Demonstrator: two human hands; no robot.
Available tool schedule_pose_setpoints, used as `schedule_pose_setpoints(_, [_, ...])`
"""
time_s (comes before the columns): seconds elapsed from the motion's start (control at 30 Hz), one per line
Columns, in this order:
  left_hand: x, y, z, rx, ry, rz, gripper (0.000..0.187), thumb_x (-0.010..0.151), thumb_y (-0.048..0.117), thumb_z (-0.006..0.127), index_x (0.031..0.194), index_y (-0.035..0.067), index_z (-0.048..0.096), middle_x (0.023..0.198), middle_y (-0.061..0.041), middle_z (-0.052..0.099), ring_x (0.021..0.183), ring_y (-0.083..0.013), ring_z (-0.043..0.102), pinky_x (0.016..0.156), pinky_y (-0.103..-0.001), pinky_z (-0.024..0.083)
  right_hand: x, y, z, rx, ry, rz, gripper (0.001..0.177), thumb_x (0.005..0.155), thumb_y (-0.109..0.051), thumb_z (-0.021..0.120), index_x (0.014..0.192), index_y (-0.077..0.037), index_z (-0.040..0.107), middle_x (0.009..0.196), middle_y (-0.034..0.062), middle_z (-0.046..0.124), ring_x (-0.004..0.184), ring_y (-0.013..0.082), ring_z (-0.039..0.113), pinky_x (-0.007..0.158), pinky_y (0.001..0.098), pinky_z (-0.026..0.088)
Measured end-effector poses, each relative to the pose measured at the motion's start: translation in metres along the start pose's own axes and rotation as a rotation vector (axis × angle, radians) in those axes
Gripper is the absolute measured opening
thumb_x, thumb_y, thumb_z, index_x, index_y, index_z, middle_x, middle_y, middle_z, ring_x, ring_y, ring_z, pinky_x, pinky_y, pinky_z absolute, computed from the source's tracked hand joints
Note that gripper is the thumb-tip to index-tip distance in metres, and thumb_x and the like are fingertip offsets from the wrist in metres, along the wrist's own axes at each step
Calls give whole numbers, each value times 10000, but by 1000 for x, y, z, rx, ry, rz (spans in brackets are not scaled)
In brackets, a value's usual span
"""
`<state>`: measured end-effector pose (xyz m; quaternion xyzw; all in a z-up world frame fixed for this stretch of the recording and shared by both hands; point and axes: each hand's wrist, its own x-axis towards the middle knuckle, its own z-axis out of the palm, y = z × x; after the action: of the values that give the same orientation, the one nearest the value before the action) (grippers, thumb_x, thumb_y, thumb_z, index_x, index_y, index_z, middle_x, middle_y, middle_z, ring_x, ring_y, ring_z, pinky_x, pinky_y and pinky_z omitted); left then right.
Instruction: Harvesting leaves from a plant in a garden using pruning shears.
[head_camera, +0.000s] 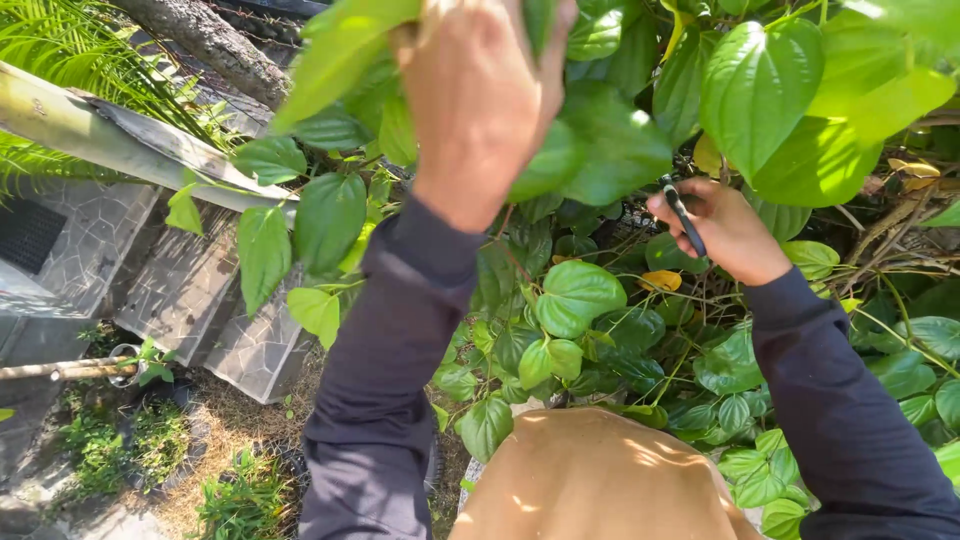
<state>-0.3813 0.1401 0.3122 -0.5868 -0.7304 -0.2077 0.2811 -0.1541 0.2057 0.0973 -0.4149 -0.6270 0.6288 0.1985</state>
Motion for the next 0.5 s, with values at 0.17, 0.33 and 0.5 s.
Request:
schedule_pose_setpoints(0.17, [1, -13, 127, 7, 115, 70, 406, 885, 454, 675, 1052, 84, 658, 941, -131, 697, 920, -352, 659, 813, -607, 442, -32, -16, -14, -71, -66, 10, 591, 869, -461, 725, 1238, -10, 624, 709, 9, 583, 573, 95, 523, 492, 247, 397])
schedule_pose_setpoints(0.33, [-6, -29, 181, 11, 302, 25, 479, 879, 465, 652, 1143, 70, 597, 972, -110, 708, 958, -358, 689, 881, -614, 437, -80, -45, -28, -74, -128, 42, 536, 866, -385, 739, 1251, -30, 623, 704, 41, 578, 577, 124, 501, 518, 277, 399])
schedule_pose_setpoints(0.5, [-15, -45, 208, -596, -303, -293, 871, 779, 576, 790, 1360, -13, 517, 1205, -245, 674, 1071, -384, 682, 926, -465, 531, -90, -88, -24, 89, -93, -133, 536, 877, -252, 735, 1343, -19, 610, 757, 15, 586, 643, 108, 540, 561, 280, 455])
